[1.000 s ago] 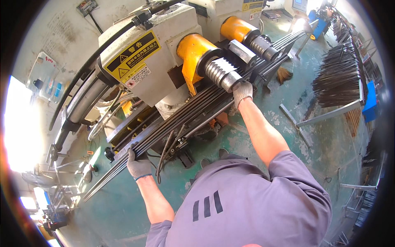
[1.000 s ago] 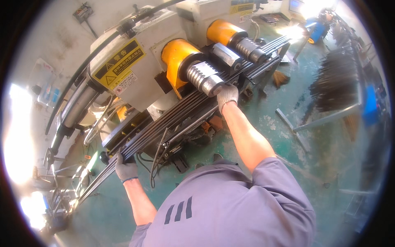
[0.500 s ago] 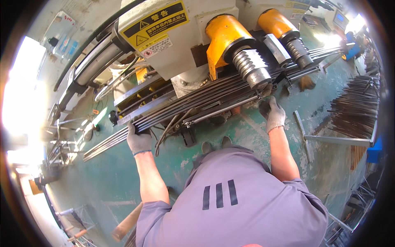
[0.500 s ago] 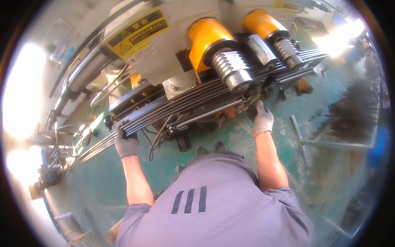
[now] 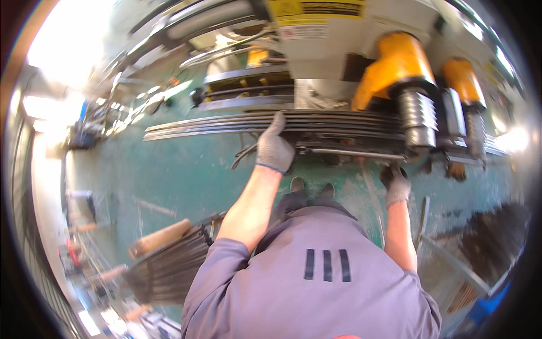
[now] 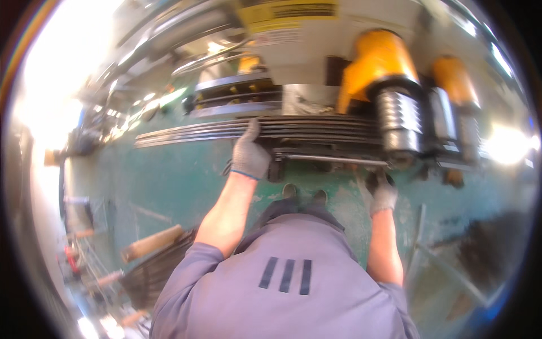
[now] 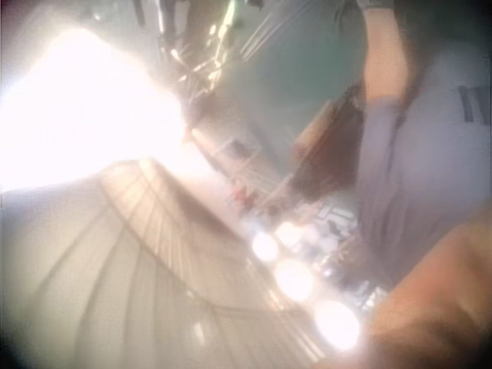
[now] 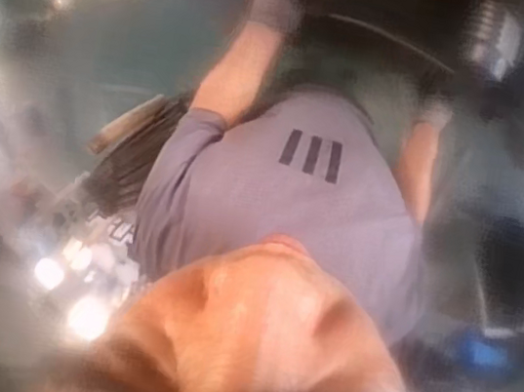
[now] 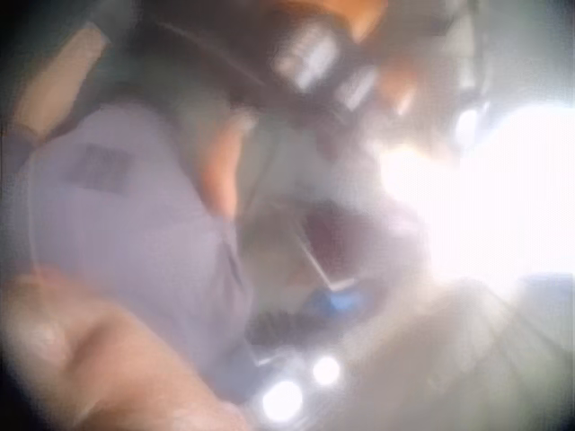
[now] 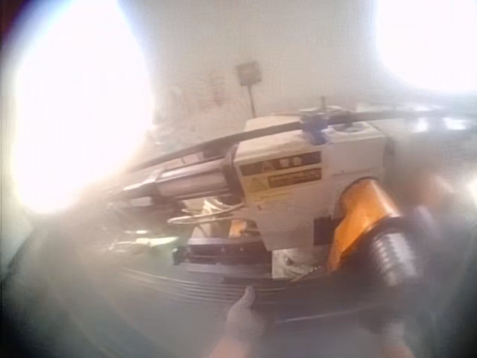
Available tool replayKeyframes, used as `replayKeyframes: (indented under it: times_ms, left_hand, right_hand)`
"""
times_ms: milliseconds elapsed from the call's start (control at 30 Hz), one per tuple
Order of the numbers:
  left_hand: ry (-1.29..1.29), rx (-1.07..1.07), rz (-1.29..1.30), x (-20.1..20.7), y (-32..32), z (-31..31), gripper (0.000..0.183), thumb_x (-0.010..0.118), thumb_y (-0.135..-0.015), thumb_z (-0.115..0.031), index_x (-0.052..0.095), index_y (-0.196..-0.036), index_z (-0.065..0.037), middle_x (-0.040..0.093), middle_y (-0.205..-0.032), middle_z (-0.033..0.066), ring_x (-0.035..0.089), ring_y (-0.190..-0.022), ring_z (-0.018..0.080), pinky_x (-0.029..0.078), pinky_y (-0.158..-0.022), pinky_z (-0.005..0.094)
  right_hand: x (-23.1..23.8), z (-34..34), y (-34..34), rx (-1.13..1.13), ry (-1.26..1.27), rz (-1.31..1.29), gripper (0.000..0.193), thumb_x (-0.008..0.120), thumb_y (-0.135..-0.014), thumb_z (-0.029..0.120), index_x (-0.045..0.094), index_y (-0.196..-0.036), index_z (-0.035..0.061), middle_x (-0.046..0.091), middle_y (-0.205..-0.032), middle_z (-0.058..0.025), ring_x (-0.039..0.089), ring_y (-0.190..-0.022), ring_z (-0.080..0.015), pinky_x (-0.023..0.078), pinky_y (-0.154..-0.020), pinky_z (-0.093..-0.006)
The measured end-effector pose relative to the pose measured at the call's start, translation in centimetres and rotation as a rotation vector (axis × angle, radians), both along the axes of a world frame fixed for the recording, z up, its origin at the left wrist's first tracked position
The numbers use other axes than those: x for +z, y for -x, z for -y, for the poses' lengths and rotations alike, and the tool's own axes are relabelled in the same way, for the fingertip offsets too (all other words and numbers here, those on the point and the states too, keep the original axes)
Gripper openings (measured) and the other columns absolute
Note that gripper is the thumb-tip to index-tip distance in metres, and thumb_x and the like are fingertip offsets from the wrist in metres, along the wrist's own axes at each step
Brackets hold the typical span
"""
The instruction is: The person picks up metal rods from a pile on a trolley, feeds them through a rolling machine one at a time, and then places the bent rods onto a separate rack.
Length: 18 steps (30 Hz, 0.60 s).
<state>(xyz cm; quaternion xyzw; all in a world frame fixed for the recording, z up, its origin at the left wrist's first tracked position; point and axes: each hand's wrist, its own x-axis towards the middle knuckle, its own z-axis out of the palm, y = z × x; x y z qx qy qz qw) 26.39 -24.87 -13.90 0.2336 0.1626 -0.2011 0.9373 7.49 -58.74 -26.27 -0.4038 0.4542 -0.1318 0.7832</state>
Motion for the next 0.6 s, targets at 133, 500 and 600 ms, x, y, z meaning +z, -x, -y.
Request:
replayKeyframes:
  times_ms: [133,500,600]
  left_hand:
    - [0.012,0.131,0.039,-0.4,-1.4,-6.1,0.046,0.052,-0.111,-0.034,0.055,-0.145,-0.002,0.058,-0.149,0.0201,0.053,-0.139,0.0408,0.039,-0.122,0.0604]
    - [-0.202,0.603,0.057,-0.5,-10.0,-39.6,0.047,0.049,-0.111,-0.044,0.064,-0.123,0.0,0.068,-0.126,0.0201,0.064,-0.119,0.0407,0.052,-0.109,0.0594]
    - [-0.262,0.69,0.035,0.3,-12.0,-46.2,0.05,0.044,-0.113,-0.046,0.059,-0.125,0.0,0.065,-0.121,0.0195,0.064,-0.114,0.0402,0.057,-0.102,0.0598]
  right_hand:
    - [-3.3,-0.1,3.4,0.092,0.049,-0.17,0.017,0.075,-0.1,0.024,0.07,-0.104,0.0082,0.072,-0.09,-0.0052,0.069,-0.077,-0.0203,0.057,-0.066,-0.0365]
    - [-12.1,-3.1,15.6,-0.173,0.074,-0.569,0.019,0.07,-0.102,0.028,0.069,-0.093,0.011,0.069,-0.078,-0.0053,0.061,-0.059,-0.0239,0.046,-0.053,-0.0401]
    - [-12.0,-6.3,17.3,-0.176,0.055,-0.604,0.019,0.069,-0.102,0.028,0.069,-0.093,0.011,0.069,-0.079,-0.0054,0.062,-0.061,-0.0241,0.047,-0.055,-0.04]
